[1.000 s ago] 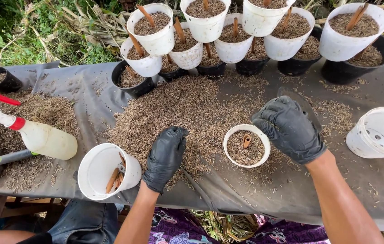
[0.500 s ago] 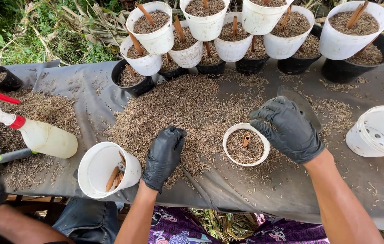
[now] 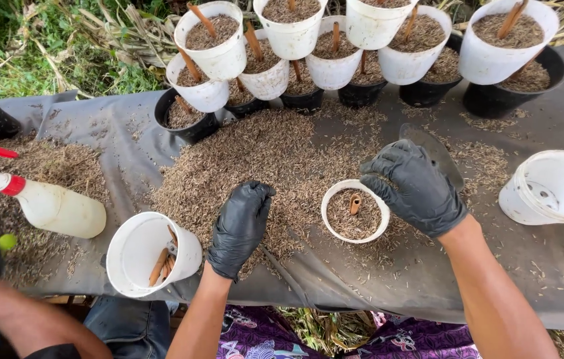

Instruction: Filling small plastic pots with soil substrate and arranging them on a table for plant propagation.

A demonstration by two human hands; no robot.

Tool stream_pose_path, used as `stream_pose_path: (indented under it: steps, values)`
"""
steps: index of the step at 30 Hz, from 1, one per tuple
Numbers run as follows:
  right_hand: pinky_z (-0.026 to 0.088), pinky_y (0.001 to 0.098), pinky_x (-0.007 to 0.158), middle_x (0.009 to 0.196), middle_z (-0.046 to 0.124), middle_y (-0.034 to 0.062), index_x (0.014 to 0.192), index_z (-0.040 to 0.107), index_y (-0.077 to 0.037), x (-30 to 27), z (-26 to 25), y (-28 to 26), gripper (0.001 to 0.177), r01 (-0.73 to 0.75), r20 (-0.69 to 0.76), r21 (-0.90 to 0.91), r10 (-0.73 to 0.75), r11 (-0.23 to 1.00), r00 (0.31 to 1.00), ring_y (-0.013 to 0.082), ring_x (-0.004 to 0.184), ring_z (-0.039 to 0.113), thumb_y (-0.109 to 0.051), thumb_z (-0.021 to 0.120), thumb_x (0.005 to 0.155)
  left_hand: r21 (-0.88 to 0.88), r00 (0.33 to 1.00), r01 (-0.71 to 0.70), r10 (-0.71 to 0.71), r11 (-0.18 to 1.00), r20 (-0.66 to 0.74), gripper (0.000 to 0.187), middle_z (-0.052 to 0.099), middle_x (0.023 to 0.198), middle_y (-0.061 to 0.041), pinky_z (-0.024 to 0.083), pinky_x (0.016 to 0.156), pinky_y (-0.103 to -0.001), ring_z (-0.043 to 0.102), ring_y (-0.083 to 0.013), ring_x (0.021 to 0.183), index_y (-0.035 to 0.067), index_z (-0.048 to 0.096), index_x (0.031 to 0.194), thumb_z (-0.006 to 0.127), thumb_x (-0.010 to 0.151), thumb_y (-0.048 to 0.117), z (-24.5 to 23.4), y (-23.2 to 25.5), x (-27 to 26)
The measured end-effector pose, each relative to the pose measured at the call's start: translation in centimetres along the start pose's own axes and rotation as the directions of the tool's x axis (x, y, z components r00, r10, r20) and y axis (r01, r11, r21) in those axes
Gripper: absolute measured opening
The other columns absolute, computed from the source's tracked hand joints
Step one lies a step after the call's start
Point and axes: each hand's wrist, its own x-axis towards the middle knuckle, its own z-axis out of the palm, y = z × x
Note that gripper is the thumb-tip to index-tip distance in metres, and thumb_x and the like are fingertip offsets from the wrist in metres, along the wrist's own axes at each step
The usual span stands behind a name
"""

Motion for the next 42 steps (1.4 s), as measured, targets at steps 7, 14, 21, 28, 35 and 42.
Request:
stream_pose_path:
  steps: [7, 14, 21, 28, 35, 42]
  values:
    - [0.048, 0.0464, 0.093, 0.097, 0.070, 0.0063, 0.101, 0.075, -0.015, -0.1, -1.2, 0.5, 0.029, 0.014, -0.033, 0.004, -0.014, 1.000, 0.999, 0.0314, 0.105, 0.063, -0.040, 0.061, 0.102, -0.157, 0.986, -0.167, 0.167, 0.974, -0.008, 0.017, 0.070, 0.093, -0.014, 0.058, 0.082, -0.045, 0.069, -0.0385, 0.094, 0.009, 0.072, 0.102, 0.066, 0.089, 0.000, 1.4, 4.4, 3.9]
    - [0.048, 0.0487, 0.092, 0.093, 0.069, 0.0064, 0.099, 0.074, -0.015, -0.4, -1.4, 0.7, 0.035, 0.019, -0.010, 0.006, -0.019, 1.000, 1.000, 0.0312, 0.103, 0.062, -0.044, 0.057, 0.104, -0.185, 0.930, -0.357, 0.368, 0.916, 0.027, 0.013, 0.070, 0.091, -0.011, 0.056, 0.086, -0.041, 0.069, -0.0336, 0.094, 0.010, 0.071, 0.102, 0.065, 0.091, 0.008, 4.7, 7.2, 5.8]
    - [0.049, 0.0496, 0.091, 0.095, 0.068, 0.0055, 0.101, 0.073, -0.016, -0.7, -1.2, 0.8, 0.037, -0.014, -0.008, -0.024, 0.014, 1.000, 1.000, 0.0310, 0.103, 0.060, -0.046, 0.053, 0.105, -0.230, 0.933, -0.345, 0.359, 0.910, 0.017, 0.016, 0.066, 0.099, -0.028, 0.052, 0.095, -0.053, 0.065, -0.0477, 0.103, -0.004, 0.065, 0.111, 0.057, 0.100, 0.004, 5.1, 11.3, 6.7]
    - [0.050, 0.0510, 0.093, 0.096, 0.069, 0.0075, 0.100, 0.073, -0.015, -0.6, -1.0, 2.6, 0.029, -0.020, -0.164, -0.074, 0.007, 0.997, 0.986, 0.0354, 0.103, 0.063, -0.036, 0.055, 0.109, -0.451, 0.961, -0.110, 0.211, 0.886, 0.180, 0.017, 0.068, 0.093, -0.016, 0.062, 0.067, -0.031, 0.074, -0.0233, 0.071, 0.001, 0.064, 0.114, 0.058, 0.098, 0.003, 3.3, 13.1, 7.6]
    - [0.049, 0.0447, 0.098, 0.106, 0.069, 0.0068, 0.111, 0.075, -0.018, -1.0, -1.5, 3.6, 0.019, -0.042, -0.308, -0.167, -0.012, 0.985, 0.951, 0.0332, 0.110, 0.064, -0.031, 0.061, 0.109, -0.218, 0.941, -0.268, 0.303, 0.939, 0.149, 0.021, 0.067, 0.094, -0.025, 0.059, 0.075, -0.046, 0.070, -0.0419, 0.087, -0.003, 0.064, 0.112, 0.065, 0.095, 0.010, 5.0, 14.0, 7.6]
    - [0.048, 0.0448, 0.097, 0.105, 0.070, 0.0068, 0.108, 0.076, -0.017, -1.0, -1.6, 2.7, 0.016, -0.024, -0.313, -0.121, -0.015, 0.992, 0.950, 0.0338, 0.110, 0.064, -0.028, 0.064, 0.108, 0.078, 0.826, -0.550, 0.528, 0.831, 0.200, 0.010, 0.068, 0.089, -0.001, 0.055, 0.076, -0.032, 0.067, -0.0233, 0.087, 0.019, 0.070, 0.096, 0.060, 0.096, 0.022, 5.6, 13.3, 6.5]
